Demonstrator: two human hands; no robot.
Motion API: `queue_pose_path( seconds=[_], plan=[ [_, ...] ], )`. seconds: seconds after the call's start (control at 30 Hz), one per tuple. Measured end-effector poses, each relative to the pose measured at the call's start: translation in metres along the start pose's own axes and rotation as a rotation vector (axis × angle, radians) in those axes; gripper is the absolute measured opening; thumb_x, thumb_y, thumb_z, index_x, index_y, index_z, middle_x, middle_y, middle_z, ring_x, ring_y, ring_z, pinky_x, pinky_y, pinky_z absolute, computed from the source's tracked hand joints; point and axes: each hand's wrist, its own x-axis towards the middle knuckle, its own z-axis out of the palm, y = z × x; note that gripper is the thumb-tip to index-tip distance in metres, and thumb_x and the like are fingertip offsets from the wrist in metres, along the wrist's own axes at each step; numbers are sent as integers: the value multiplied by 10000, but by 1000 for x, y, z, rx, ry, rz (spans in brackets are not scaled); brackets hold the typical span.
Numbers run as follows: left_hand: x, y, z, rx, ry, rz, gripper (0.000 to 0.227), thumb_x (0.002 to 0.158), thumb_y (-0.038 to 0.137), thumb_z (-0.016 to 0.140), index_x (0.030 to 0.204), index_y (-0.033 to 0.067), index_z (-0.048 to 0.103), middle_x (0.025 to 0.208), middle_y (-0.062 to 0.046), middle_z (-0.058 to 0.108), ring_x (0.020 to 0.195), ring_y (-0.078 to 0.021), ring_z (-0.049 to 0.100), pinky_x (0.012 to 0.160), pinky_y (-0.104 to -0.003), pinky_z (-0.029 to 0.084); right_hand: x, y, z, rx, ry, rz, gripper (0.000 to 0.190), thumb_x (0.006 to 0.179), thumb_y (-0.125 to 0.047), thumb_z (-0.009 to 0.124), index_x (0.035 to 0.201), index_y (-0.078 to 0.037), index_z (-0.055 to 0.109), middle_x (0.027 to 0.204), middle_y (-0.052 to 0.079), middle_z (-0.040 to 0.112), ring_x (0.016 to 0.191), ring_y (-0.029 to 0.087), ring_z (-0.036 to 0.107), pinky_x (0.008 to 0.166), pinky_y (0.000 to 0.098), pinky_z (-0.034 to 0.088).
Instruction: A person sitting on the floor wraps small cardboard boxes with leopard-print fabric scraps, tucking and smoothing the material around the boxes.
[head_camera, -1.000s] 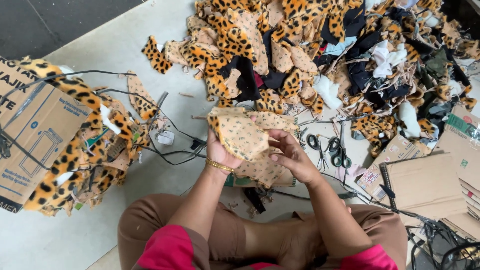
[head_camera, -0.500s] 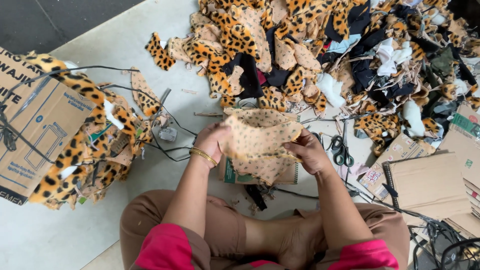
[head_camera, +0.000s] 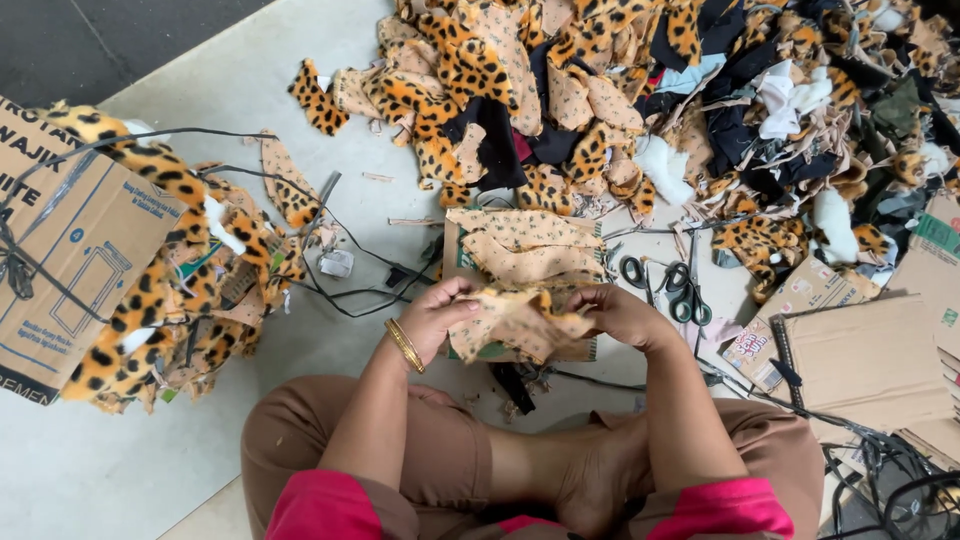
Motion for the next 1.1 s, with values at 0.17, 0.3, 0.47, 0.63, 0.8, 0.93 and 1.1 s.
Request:
queue_pose_path(
  seconds=[0.17, 0.3, 0.47, 0.63, 0.8, 0.93, 1.1],
  plan=[
    [-2, 18, 6, -83, -186, -6, 214, 871, 76, 680, 1085, 82, 675, 1003, -12, 696, 953, -110, 646, 875, -277, 527, 16, 7, 0, -209, 249, -93, 162, 893, 0, 675, 1041, 1, 739, 967, 179, 699, 810, 309, 755, 689, 406, 625],
    [15, 6, -4, -67, -206, -4, 249, 869, 66, 672, 1117, 53, 668, 1008, -35, 704, 964, -128, 660, 874, -290, 528, 27, 16, 5, -690, 400, -190, 276, 857, -195, 812, 1116, -122, 751, 1047, 121, 666, 931, 338, 739, 758, 397, 628],
    [30, -10, -14, -135, -186, -43, 271, 849, 44, 682, 1119, 52, 657, 941, -45, 712, 892, -150, 691, 811, -299, 555, 33, 14, 17, -926, 419, -167, 253, 866, -325, 811, 1047, -157, 757, 1007, 70, 619, 877, 285, 730, 736, 369, 620],
    [45, -26, -22, -237, -178, -86, 270, 845, 37, 685, 1112, 51, 645, 891, -82, 720, 821, -203, 717, 734, -330, 581, 38, 13, 21, -934, 441, -224, 217, 897, -343, 777, 1021, -168, 750, 955, 40, 615, 861, 274, 725, 716, 364, 608],
    [25, 5, -8, -310, -162, -131, 230, 867, 45, 673, 1092, 68, 628, 875, -89, 726, 780, -219, 731, 674, -336, 596, 18, -10, 32, -158, 237, -413, 433, 913, -423, 741, 1205, -105, 713, 997, 94, 725, 888, 185, 657, 717, 312, 511],
    [25, 14, -4, -365, -101, -148, 218, 886, 26, 663, 1096, 80, 636, 910, -125, 738, 817, -267, 749, 738, -387, 625, 8, -17, 49, -184, 95, -439, 817, 666, -559, 885, 1310, -113, 651, 1125, 141, 748, 1044, 275, 644, 829, 366, 453],
    [49, -20, -22, -437, -40, -160, 198, 898, 24, 676, 1090, 69, 653, 926, -152, 752, 826, -298, 761, 757, -436, 632, 19, -3, 67, -444, 230, -363, 526, 728, -126, 807, 1215, -118, 609, 935, 158, 721, 897, 383, 697, 789, 447, 526]
  ],
)
